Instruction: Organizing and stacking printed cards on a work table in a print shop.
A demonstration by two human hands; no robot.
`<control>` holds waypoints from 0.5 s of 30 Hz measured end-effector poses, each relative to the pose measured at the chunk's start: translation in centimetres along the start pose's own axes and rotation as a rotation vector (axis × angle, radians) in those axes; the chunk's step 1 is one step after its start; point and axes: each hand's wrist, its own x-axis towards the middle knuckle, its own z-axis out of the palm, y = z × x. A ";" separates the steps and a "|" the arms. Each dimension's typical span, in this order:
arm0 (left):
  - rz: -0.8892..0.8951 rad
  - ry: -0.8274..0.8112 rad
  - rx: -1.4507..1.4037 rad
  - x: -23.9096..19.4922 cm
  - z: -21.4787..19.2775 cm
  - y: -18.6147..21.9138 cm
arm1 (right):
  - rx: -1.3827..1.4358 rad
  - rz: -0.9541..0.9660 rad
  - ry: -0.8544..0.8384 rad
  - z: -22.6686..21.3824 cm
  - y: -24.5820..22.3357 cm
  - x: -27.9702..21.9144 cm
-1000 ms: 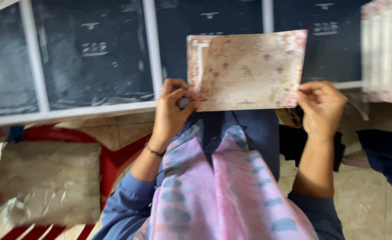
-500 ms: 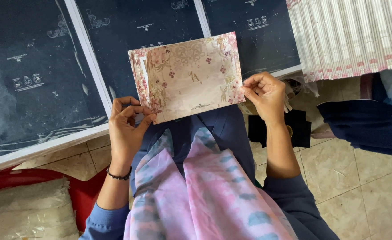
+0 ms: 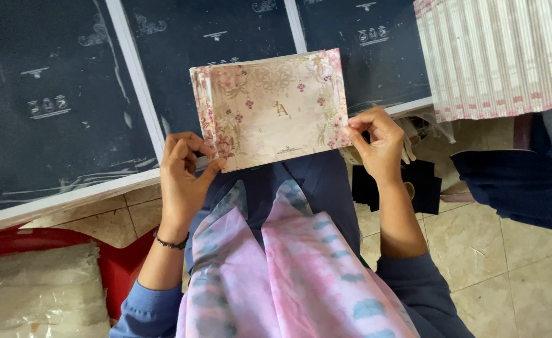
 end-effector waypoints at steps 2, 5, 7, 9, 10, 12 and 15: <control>0.041 -0.001 -0.002 0.0 0.0 0.5 | -0.111 -0.064 -0.068 -0.2 0.5 0.1; 0.006 -0.057 0.050 0.2 -0.2 1.3 | -0.202 -0.112 -0.125 -0.4 -0.3 0.5; 0.000 -0.079 0.105 0.5 -0.4 0.6 | -0.232 -0.137 -0.154 -0.8 -0.4 0.7; -0.013 -0.092 0.169 0.6 -1.0 0.4 | -0.250 -0.168 -0.190 -1.0 -0.6 0.9; -0.008 -0.109 0.140 0.7 -1.2 0.6 | -0.278 -0.154 -0.206 -1.2 -0.8 1.0; -0.012 -0.113 0.124 1.1 -1.8 1.0 | -0.291 -0.144 -0.234 -1.2 -1.4 0.9; -0.060 -0.248 0.089 2.4 -2.4 1.8 | -0.276 -0.124 -0.258 -1.0 -2.5 1.0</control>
